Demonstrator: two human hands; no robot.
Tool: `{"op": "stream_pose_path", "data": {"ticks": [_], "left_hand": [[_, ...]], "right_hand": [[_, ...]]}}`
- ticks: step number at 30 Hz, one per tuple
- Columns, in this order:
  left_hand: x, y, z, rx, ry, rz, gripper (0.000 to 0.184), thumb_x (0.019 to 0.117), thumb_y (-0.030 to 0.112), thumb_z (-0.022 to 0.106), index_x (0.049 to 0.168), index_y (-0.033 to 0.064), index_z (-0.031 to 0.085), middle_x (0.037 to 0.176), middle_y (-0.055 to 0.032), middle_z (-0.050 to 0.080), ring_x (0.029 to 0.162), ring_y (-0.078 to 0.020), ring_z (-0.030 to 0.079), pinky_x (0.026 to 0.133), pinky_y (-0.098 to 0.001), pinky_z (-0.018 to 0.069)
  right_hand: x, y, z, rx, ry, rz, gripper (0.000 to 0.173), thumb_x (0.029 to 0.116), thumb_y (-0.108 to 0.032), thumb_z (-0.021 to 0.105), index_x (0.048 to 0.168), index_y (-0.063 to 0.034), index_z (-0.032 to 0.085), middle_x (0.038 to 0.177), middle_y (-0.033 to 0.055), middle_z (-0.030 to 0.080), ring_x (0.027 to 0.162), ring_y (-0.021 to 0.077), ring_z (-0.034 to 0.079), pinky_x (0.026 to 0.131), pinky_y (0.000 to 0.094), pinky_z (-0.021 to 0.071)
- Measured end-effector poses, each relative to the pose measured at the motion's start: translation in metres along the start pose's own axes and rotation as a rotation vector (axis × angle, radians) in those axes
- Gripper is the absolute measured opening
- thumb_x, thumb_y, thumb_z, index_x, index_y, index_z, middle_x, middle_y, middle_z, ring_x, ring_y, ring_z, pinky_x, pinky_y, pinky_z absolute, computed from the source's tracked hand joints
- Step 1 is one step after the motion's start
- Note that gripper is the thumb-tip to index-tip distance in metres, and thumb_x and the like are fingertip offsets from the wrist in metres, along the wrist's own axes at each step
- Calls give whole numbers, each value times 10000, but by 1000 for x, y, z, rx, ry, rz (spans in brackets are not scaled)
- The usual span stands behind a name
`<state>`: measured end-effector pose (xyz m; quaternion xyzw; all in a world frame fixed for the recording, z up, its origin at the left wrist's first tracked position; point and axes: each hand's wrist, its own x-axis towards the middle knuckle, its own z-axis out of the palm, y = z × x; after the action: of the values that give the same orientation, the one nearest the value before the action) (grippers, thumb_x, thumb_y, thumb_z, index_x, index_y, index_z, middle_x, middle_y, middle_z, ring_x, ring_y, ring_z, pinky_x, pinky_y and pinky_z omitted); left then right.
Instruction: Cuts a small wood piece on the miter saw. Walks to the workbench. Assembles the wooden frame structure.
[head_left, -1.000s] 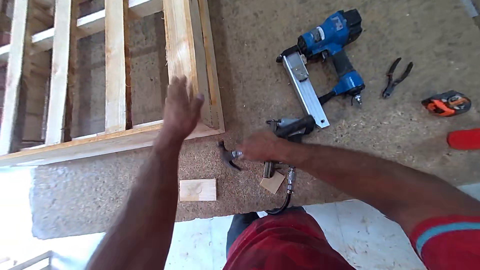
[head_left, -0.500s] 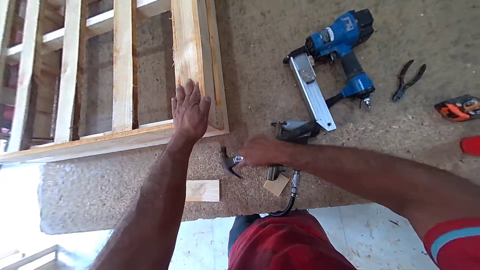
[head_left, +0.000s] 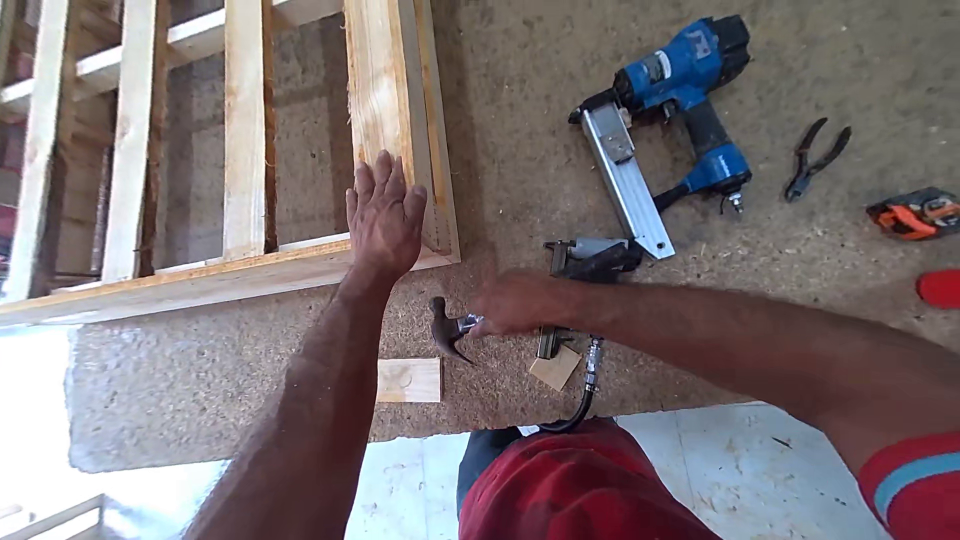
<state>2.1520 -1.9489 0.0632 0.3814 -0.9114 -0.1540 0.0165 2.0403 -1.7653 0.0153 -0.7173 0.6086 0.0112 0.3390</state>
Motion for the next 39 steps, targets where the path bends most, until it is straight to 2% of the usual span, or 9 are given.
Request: {"op": "stream_pose_path", "data": {"ticks": [15,18,21,25,30,33,35,37,39], "left_hand": [[-1,1,-1,16,-2,1,746,1040,599,134,1625,174,318,1720,-1,199,1599,-269,87,1261,-592,44],[-3,1,-1,17,-17,5,761,1038,601,117,1631,159,296,1722,-17,191,1599,-284,80,1258,-607,44],[0,1,-1,23,6,8,760,1037,602,115,1628,163,307,1719,-14,202,1598,-277,90,1259,-597,51],[-1,1,0,27,2,21,765,1038,603,113,1627,156,306,1719,-17,201,1598,-282,90,1258,-597,59],[-1,-3,1,0,17,40,763,1036,604,121,1623,159,320,1716,-17,213,1597,-281,100,1259,-594,56],[-11,-13,1,15,32,164,948,972,765,122,1622,98,301,1709,-74,229,1594,-289,124,1263,-613,56],[-24,-19,5,138,77,251,1141,861,903,275,1610,43,295,1692,-119,263,1583,-289,180,1271,-606,90],[-40,-28,20,237,209,287,1114,799,820,594,1580,62,359,1658,-112,343,1557,-301,261,1261,-583,170],[-49,-38,42,281,422,296,1004,753,686,777,1529,136,456,1593,-103,450,1508,-340,353,1215,-587,263]], "right_hand": [[0,12,-19,-101,-13,-22,446,1004,-566,553,947,-150,703,834,78,666,799,301,682,641,574,541],[1,28,-34,-110,-1,17,465,1016,-552,549,966,-121,718,884,105,684,866,324,687,706,592,538],[2,25,-34,-197,8,-3,487,1005,-573,547,897,-121,693,832,89,661,801,309,680,636,564,533],[8,33,-35,-135,11,34,468,1003,-584,545,959,-148,709,878,85,678,845,312,688,674,592,544],[-14,1,-1,60,61,108,508,1007,-615,513,979,-147,708,866,86,680,847,305,694,697,579,564],[-40,-27,30,150,6,88,488,991,-619,537,947,-157,689,803,56,658,776,271,683,648,546,557],[-62,-36,56,263,16,112,503,999,-624,524,967,-146,677,791,54,655,772,257,683,669,527,562],[-89,-39,81,446,27,179,528,1010,-638,489,1006,-143,674,812,64,650,798,255,672,713,521,561],[-117,-39,101,614,49,242,548,1019,-634,470,1032,-123,668,815,89,641,784,269,661,718,526,553]]}}
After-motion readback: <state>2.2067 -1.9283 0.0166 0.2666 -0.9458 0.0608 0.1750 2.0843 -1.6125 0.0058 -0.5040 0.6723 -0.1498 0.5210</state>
